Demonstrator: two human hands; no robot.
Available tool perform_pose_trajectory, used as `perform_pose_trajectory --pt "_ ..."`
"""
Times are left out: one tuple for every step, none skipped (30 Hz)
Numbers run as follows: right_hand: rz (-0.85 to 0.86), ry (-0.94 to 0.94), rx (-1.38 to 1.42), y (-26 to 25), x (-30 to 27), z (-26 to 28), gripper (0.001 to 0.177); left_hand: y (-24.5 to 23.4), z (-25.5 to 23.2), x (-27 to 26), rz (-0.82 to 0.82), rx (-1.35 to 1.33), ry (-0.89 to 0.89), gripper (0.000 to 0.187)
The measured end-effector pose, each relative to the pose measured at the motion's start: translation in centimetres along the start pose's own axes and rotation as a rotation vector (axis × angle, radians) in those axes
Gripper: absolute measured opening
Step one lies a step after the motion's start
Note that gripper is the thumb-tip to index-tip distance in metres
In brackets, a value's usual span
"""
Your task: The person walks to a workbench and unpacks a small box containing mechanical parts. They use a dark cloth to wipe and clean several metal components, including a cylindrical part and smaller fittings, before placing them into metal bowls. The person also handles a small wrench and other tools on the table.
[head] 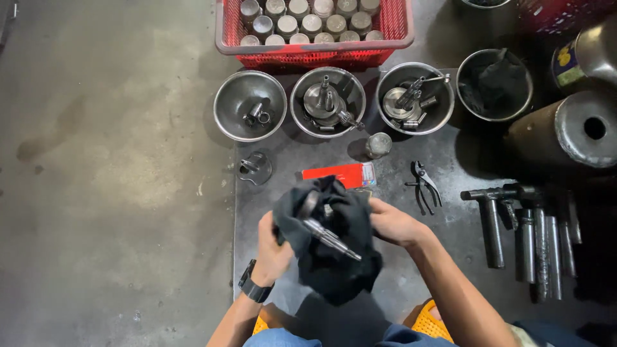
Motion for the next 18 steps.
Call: perform_pose_trajectory --pt "-0.001 0.001 -0.001 -0.4 0.9 -1.3 0.041 -1.0 2.4 -0.1 0.0 -0.001 -0.001 0.062" --pt "0.049 0.0 -0.314 -0.3 1.7 -3.1 0.034 -1.0 4.4 -0.5 0.1 0.024 0.042 0.073" --pt "0.101 -0.002 -0.629 -0.3 2.4 -4.9 0.032 -1.1 6.2 -1.0 0.201 0.05 0.085 0.084" --pt "0.097 -0.007 -0.628 -0.1 2.6 -6.1 0.032 -1.1 5.5 0.3 0.205 0.05 0.09 0.084" --pt "0.068 -0.044 -0.393 0.1 2.9 -6.5 0.035 -1.3 6.2 1.8 0.172 -0.252 -0.127 0.082" --pt "0.043 -0.076 -0.163 0.0 3.1 -7.1 0.043 -1.0 7.1 2.6 0.131 -0.555 -0.346 0.082" --pt "0.044 -0.078 -0.166 1.0 2.6 -6.3 0.043 -0.7 7.2 2.7 0.131 -0.557 -0.342 0.082" --pt "-0.077 -0.147 -0.039 0.9 2.2 -4.7 0.047 -0.3 8.7 2.3 0.071 -0.744 -0.534 0.079" --pt "-0.195 -0.219 0.088 0.7 1.7 -3.3 0.051 0.4 10.0 1.7 0.009 -0.929 -0.726 0.084" --pt "-0.19 -0.218 0.085 1.6 1.6 -2.9 0.051 0.7 14.5 0.2 0.003 -0.93 -0.722 0.084" --pt "-0.316 -0.374 -0.105 1.7 0.9 -1.2 0.036 0.7 18.7 -1.1 0.058 -0.695 -0.626 0.08" --pt "-0.448 -0.525 -0.295 2.2 -0.3 0.5 0.024 0.8 22.8 -2.6 0.112 -0.459 -0.532 0.078" --pt "-0.444 -0.523 -0.295 2.2 -0.1 -0.6 0.024 1.9 20.9 -2.5 0.108 -0.458 -0.533 0.078" --pt "-0.546 -0.679 -0.533 2.2 -0.8 -0.1 0.011 3.6 19.0 -2.4 0.122 -0.579 -0.571 0.076" --pt "-0.644 -0.833 -0.773 2.7 -1.7 0.3 0.008 5.4 17.0 -2.2 0.136 -0.701 -0.606 0.074" --pt "-0.637 -0.839 -0.778 1.5 -1.7 -0.8 0.008 6.2 12.4 -1.1 0.13 -0.705 -0.599 0.074" --pt "-0.615 -0.896 -0.939 1.1 -1.8 -1.7 0.014 6.9 8.0 0.1 0.082 -0.807 -0.618 0.075" --pt "-0.596 -0.945 -1.094 0.8 -1.9 -3.0 0.021 7.5 3.6 1.1 0.039 -0.903 -0.644 0.076"
Point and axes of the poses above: each hand's wrist, its own x-axis towards the middle knuckle, its own y-axis out of the palm, z = x × y, the point moved 10 cm from there along x, towards the middle knuckle, and after that the axes turned 8 degrees about -z, right-handed, at the moved point
